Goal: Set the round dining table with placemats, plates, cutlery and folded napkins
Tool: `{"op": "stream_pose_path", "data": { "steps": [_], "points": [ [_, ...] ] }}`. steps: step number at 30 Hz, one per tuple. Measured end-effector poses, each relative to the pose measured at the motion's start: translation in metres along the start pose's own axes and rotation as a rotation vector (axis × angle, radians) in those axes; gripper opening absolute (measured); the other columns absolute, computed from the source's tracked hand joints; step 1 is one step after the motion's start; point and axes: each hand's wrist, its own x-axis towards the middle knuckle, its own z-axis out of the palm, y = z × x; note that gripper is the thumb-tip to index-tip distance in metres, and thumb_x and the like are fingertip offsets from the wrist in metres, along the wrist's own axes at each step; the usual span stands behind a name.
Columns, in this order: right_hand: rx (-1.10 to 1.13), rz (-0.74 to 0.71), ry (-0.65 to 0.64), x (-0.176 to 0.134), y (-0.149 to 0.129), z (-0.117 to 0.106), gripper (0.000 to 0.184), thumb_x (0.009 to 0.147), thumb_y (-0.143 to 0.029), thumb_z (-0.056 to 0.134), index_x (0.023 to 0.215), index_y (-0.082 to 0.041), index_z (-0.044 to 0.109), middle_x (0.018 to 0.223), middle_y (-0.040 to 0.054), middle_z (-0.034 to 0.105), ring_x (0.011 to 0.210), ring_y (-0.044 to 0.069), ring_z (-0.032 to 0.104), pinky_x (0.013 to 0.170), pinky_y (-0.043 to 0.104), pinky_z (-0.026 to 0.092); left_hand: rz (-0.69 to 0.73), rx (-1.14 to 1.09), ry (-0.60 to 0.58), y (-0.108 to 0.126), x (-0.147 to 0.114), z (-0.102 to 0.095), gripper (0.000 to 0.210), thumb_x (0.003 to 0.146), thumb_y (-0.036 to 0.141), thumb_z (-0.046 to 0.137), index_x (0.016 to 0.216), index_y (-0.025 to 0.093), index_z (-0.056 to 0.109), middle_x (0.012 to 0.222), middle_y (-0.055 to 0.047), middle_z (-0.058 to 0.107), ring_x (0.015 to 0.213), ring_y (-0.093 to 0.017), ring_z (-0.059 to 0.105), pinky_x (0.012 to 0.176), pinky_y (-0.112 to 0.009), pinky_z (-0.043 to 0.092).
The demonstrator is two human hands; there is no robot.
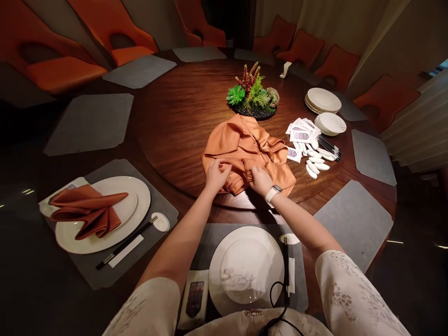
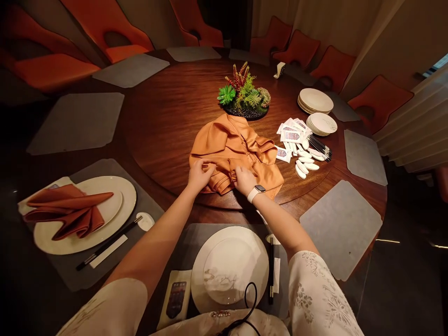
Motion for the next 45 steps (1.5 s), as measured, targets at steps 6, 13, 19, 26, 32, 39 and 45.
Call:
{"op": "stream_pose_path", "data": {
  "steps": [6, 13, 19, 26, 32, 39, 45],
  "points": [
    [0.921, 0.188, 0.029, -0.095, -0.024, -0.032, 0.037, 0.072, -0.022, 0.059, 0.108, -0.014, 0.062, 0.100, 0.0082, 0.070, 0.087, 0.020, 0.064, 0.082, 0.036, 0.055, -0.271, -0.623, -0.296, 0.012, -0.082, -0.028, 0.061, 0.079, 0.062, 0.063, 0.123, 0.020, 0.055, 0.125, -0.013, 0.064, 0.103, -0.020, 0.066, 0.088, -0.034, 0.053],
    [1.498, 0.488, -0.279, -0.250, -0.074, -0.027, 0.045, 0.063, -0.022, 0.059, 0.108, -0.016, 0.064, 0.090, 0.0044, 0.069, 0.066, 0.015, 0.063, 0.055, 0.025, 0.053, -0.578, -0.876, -0.621, 0.041, -0.207, -0.022, 0.068, 0.065, 0.078, 0.068, 0.095, 0.017, 0.065, 0.075, -0.004, 0.066, 0.070, -0.018, 0.063, 0.067, -0.029, 0.051],
    [1.519, 0.622, -0.280, -0.332, -0.090, 0.000, 0.051, 0.062, -0.023, 0.060, 0.113, -0.017, 0.062, 0.086, 0.0017, 0.067, 0.061, 0.013, 0.062, 0.053, 0.026, 0.056, -0.661, -0.796, -0.599, 0.044, -0.289, -0.009, 0.062, 0.057, 0.076, 0.073, 0.073, 0.018, 0.056, 0.062, 0.004, 0.053, 0.056, -0.011, 0.047, 0.056, -0.025, 0.041],
    [1.519, 0.734, -0.220, -0.367, -0.075, 0.037, 0.038, 0.065, -0.025, 0.062, 0.102, -0.016, 0.059, 0.088, 0.0023, 0.066, 0.066, 0.014, 0.065, 0.057, 0.026, 0.059, -0.723, -0.510, -0.325, 0.035, -0.342, 0.008, 0.056, 0.071, 0.075, 0.061, 0.074, 0.020, 0.050, 0.066, 0.000, 0.056, 0.066, -0.016, 0.056, 0.063, -0.028, 0.044],
    [1.453, 0.783, -0.218, -0.356, -0.071, 0.060, 0.024, 0.071, -0.020, 0.065, 0.093, -0.015, 0.057, 0.087, 0.0053, 0.067, 0.071, 0.015, 0.067, 0.057, 0.025, 0.060, -0.623, -0.368, -0.275, 0.035, -0.375, 0.002, 0.036, 0.089, 0.051, 0.054, 0.102, 0.019, 0.060, 0.113, -0.011, 0.067, 0.110, -0.024, 0.060, 0.093, -0.035, 0.047],
    [1.423, 0.799, -0.184, -0.345, -0.070, 0.078, 0.030, 0.076, -0.030, 0.072, 0.098, -0.016, 0.058, 0.096, 0.0071, 0.068, 0.076, 0.018, 0.069, 0.057, 0.027, 0.061, -0.674, -0.460, -0.412, 0.034, -0.381, -0.006, 0.050, 0.091, 0.054, 0.051, 0.125, 0.018, 0.058, 0.128, -0.012, 0.064, 0.117, -0.025, 0.059, 0.098, -0.037, 0.047],
    [1.480, 0.816, -0.191, -0.345, -0.056, 0.078, 0.040, 0.084, -0.051, 0.066, 0.100, -0.016, 0.058, 0.106, 0.0101, 0.067, 0.091, 0.023, 0.069, 0.063, 0.032, 0.063, -0.703, -0.495, -0.415, 0.034, -0.374, -0.023, 0.053, 0.086, 0.055, 0.061, 0.130, 0.024, 0.058, 0.134, -0.011, 0.062, 0.111, -0.024, 0.063, 0.089, -0.035, 0.052]
  ]
}}
